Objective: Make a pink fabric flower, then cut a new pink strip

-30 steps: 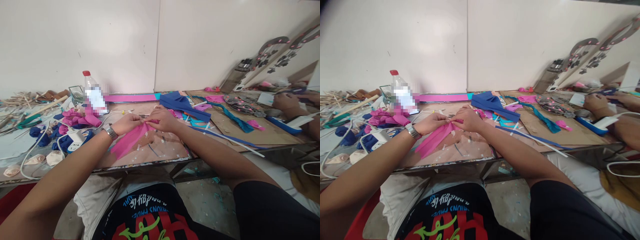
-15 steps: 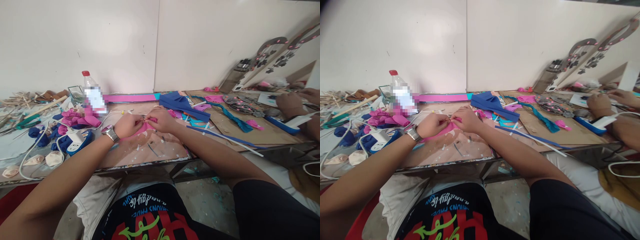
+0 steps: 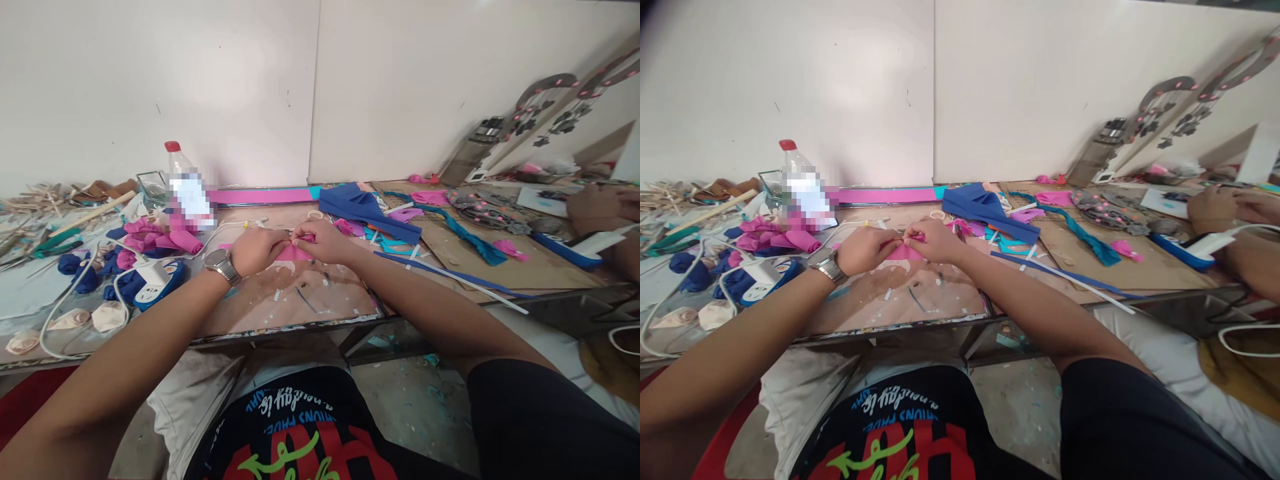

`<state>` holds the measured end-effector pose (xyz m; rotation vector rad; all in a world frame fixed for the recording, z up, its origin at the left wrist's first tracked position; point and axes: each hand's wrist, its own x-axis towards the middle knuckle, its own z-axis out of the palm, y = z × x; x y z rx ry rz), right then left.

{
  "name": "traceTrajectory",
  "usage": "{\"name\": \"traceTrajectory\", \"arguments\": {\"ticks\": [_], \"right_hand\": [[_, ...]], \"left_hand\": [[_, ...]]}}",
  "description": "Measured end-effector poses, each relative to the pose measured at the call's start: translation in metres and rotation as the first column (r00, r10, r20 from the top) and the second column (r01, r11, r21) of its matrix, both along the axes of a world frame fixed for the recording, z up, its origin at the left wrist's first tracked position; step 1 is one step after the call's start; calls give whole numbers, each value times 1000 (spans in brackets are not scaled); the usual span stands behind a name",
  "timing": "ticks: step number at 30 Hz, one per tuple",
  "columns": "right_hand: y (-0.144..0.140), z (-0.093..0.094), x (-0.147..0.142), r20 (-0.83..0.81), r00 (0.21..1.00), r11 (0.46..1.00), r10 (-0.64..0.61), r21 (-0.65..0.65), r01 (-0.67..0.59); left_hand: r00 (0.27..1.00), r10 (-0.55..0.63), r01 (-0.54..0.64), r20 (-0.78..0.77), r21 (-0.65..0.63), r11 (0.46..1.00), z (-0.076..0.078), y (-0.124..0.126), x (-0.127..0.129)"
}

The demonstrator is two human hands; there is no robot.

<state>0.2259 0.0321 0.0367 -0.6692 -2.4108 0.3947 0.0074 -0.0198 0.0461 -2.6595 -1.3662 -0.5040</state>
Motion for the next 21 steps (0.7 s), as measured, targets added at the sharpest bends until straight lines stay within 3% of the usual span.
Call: {"name": "traceTrajectory", "arguments": {"ticks": [9, 15, 21], "right_hand": [[1, 1, 2, -4, 1000, 995, -3, 97, 4], [2, 1, 3, 34, 999, 990, 1, 144, -6], [-1, 5, 4, 46, 999, 992, 22, 125, -28]], "left_hand": [[993, -30, 40, 118, -82, 996, 0, 1, 0], [972, -29, 79, 234, -208, 975, 1, 0, 0], [955, -7, 97, 296, -288, 953, 2, -1, 1]]}}
